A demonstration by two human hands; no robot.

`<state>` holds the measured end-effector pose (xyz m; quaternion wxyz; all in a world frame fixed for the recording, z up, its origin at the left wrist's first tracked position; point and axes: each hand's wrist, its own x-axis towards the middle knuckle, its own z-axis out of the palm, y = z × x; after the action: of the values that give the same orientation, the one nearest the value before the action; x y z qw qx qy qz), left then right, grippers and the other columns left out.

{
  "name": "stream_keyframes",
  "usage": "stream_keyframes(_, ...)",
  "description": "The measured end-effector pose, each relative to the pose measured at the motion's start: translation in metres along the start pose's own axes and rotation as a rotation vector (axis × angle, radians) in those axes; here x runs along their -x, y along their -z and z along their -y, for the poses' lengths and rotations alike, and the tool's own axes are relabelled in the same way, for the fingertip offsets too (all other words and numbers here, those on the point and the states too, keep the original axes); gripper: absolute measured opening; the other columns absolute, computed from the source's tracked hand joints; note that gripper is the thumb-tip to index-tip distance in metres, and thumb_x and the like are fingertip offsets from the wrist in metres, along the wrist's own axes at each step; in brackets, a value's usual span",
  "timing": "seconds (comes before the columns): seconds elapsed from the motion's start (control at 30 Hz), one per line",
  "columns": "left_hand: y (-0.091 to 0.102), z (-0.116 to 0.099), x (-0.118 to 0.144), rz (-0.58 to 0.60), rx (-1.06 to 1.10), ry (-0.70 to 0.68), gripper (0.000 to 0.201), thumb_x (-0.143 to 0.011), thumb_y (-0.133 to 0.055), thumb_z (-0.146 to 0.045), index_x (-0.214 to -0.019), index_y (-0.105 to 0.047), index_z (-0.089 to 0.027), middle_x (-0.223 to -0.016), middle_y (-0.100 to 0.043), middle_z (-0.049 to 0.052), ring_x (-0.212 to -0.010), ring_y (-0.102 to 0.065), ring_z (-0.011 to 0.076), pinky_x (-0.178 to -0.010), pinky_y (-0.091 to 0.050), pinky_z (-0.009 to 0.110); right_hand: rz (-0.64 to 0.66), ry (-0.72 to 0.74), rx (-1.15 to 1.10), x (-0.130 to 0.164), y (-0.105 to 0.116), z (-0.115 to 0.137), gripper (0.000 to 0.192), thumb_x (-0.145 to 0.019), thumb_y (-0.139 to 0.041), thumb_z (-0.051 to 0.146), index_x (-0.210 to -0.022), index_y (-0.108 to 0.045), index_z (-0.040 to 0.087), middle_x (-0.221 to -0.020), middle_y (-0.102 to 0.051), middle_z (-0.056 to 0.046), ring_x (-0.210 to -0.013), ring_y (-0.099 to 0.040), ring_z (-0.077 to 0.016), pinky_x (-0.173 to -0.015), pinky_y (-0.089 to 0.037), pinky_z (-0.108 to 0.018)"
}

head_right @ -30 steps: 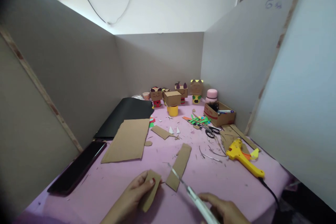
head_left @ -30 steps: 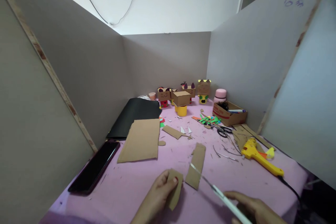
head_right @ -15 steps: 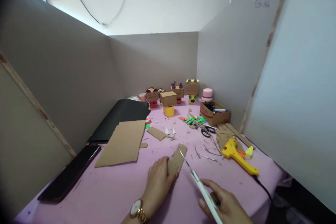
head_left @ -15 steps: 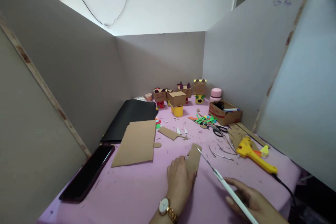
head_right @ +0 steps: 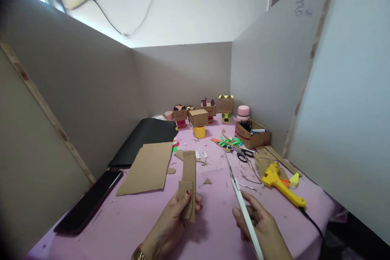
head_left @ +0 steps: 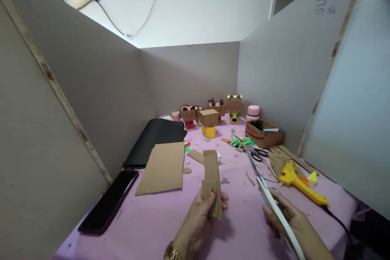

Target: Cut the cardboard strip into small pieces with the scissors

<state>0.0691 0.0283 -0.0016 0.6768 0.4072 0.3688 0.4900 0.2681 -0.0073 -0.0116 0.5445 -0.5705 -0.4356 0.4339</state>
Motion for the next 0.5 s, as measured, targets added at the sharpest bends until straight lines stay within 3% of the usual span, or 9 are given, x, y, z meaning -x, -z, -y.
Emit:
stream_keyframes(0.23, 0.003, 0.007, 0.006, 0.092, 0.254, 0.015, 0.028, -0.078, -0.063, -0.021, -0.106, -0.06, -0.016, -0.092, -0.065, 0.005, -0.082, -0.055, 0.0159, -0.074, -0.043, 0.028, 0.086, 0.035, -0.069, -0.009, -0.031, 0.023, 0.06, -0.062, -0.074, 0.044, -0.112, -0.056, 0.015, -0.053, -0.052, 0.007, -0.044, -0.049, -0.0122, -0.043, -0.041, -0.025)
stream_keyframes(0.33, 0.01, 0.007, 0.004, 0.156, 0.14, 0.021, 0.026, -0.079, -0.064, -0.027, -0.105, -0.059, -0.021, -0.093, -0.062, 0.003, -0.077, -0.052, 0.0153, -0.067, -0.042, 0.027, 0.131, 0.11, -0.071, -0.016, -0.041, 0.022, 0.056, -0.067, -0.072, 0.037, -0.115, -0.052, 0.015, -0.061, -0.054, 0.006, -0.053, -0.053, -0.0138, -0.05, -0.044, -0.026)
stream_keyframes(0.5, 0.014, 0.008, 0.002, 0.286, -0.116, -0.054, 0.026, -0.073, -0.07, -0.035, -0.09, -0.065, -0.017, -0.083, -0.062, 0.003, -0.079, -0.053, 0.0168, -0.072, -0.038, 0.025, 0.224, 0.179, -0.091, -0.024, -0.055, 0.029, 0.057, -0.067, -0.071, 0.024, -0.119, -0.047, 0.018, -0.075, -0.059, 0.002, -0.07, -0.057, -0.0167, -0.067, -0.047, -0.03)
